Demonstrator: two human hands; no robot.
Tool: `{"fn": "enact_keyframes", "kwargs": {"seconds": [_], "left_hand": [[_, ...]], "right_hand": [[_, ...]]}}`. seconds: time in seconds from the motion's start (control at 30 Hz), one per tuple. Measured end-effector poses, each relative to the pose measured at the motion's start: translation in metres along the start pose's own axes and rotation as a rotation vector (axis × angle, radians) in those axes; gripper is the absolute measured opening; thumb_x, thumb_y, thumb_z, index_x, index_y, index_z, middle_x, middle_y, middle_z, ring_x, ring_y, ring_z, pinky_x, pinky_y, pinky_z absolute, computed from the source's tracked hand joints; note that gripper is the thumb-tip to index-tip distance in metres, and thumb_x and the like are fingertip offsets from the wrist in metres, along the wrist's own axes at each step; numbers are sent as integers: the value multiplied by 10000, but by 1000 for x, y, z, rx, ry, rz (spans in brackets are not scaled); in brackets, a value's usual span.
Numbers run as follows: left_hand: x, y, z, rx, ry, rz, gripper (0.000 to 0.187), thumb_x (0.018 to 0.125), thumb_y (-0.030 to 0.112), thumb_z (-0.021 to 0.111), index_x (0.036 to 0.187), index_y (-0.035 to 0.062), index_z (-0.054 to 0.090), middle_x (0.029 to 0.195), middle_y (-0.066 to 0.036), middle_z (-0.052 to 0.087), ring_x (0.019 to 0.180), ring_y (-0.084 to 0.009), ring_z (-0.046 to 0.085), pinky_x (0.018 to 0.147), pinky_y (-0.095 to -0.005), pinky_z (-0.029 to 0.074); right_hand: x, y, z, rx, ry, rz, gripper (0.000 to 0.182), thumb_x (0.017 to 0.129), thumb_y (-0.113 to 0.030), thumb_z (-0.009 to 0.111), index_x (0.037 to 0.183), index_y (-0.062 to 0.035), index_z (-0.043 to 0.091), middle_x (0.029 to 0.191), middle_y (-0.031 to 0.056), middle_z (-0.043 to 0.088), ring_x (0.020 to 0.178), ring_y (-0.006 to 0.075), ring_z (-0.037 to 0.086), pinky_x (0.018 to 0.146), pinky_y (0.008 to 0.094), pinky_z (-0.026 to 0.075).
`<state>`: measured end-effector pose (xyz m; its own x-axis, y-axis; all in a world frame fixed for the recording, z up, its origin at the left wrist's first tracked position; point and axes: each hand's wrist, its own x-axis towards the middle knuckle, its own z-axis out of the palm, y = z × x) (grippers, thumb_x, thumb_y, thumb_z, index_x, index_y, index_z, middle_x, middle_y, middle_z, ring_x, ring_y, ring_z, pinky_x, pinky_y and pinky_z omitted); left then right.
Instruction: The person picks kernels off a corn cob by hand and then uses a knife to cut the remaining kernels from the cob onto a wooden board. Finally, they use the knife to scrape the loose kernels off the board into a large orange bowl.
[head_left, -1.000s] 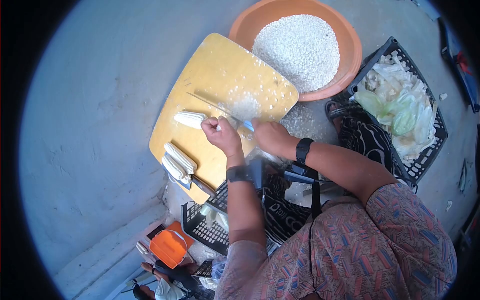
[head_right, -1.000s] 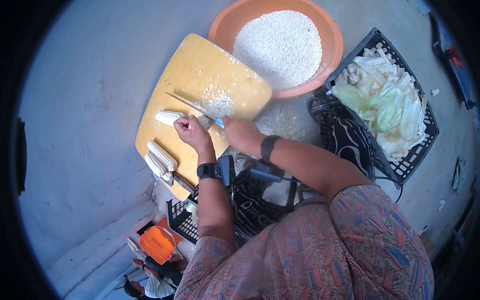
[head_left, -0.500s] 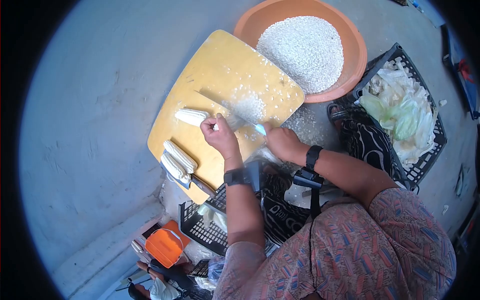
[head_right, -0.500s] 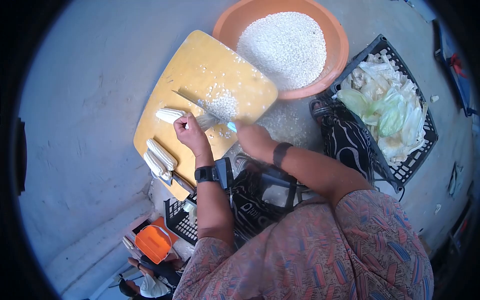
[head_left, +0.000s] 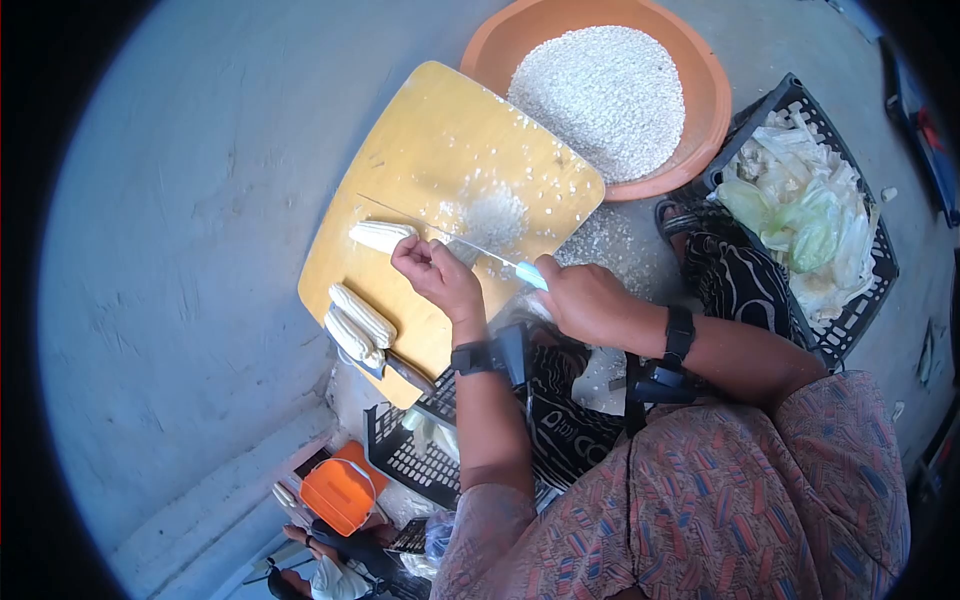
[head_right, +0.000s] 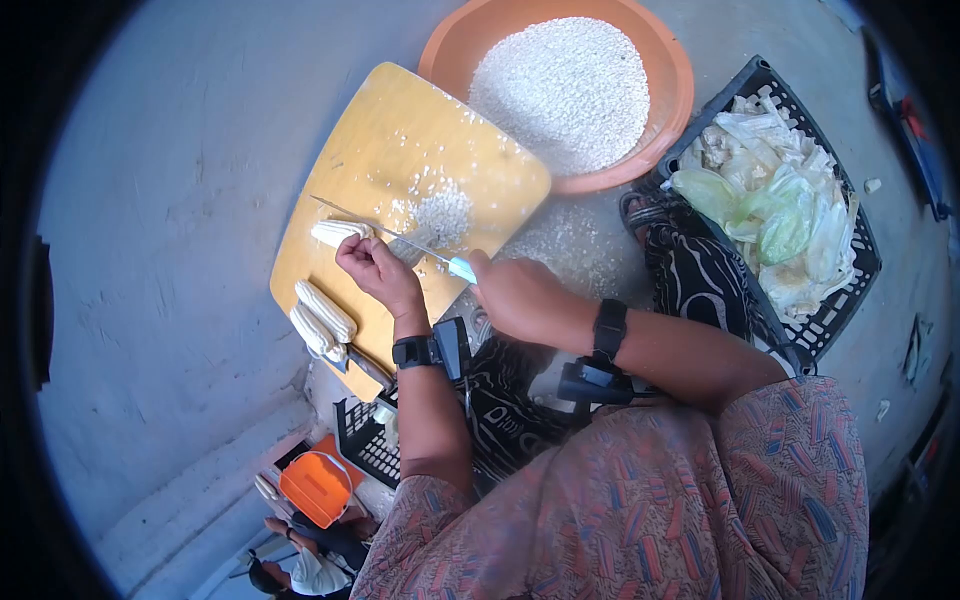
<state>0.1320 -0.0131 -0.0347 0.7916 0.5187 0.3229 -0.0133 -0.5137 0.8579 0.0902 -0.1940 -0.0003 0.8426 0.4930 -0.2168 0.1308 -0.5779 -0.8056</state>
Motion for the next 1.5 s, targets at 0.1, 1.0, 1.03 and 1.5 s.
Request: {"fn": "enact_keyframes", "kwargs": {"seconds": [0.1, 1.0, 1.03, 1.5], "left_hand": [[2, -7, 2, -63, 56, 28, 132, 852, 16, 473, 975, 24, 425, 838, -34, 457, 743, -113, 436, 691, -246, 392], [5, -20, 2, -135, 133, -84, 130, 894, 122, 535, 850, 45, 441, 771, -20, 445, 697, -99, 401, 636, -244, 373], [5, -20, 0, -131, 137, -86, 130, 894, 122, 535, 850, 45, 441, 771, -20, 445, 697, -99, 401, 636, -244, 373], [-3, -9, -2, -95, -16, 17, 69, 898, 73, 456, 928, 19, 425, 816, -39, 439, 746, -121, 431, 695, -259, 392]], "right_hand": [[-16, 4, -5, 17, 2, -31, 208, 850, -142, 515, 948, 18, 426, 614, 223, 572, 615, 413, 586, 570, 482, 459], [37, 22, 33, 43, 58, 62, 210, 846, -127, 497, 988, 23, 459, 715, 241, 598, 699, 414, 596, 642, 477, 473], [31, 16, 27, 36, 13, 63, 226, 854, -144, 503, 1000, 21, 452, 697, 236, 594, 676, 414, 593, 631, 482, 470], [10, 10, 23, -88, 24, 12, 189, 843, -127, 498, 949, 18, 438, 617, 208, 581, 597, 403, 591, 547, 487, 464]]}}
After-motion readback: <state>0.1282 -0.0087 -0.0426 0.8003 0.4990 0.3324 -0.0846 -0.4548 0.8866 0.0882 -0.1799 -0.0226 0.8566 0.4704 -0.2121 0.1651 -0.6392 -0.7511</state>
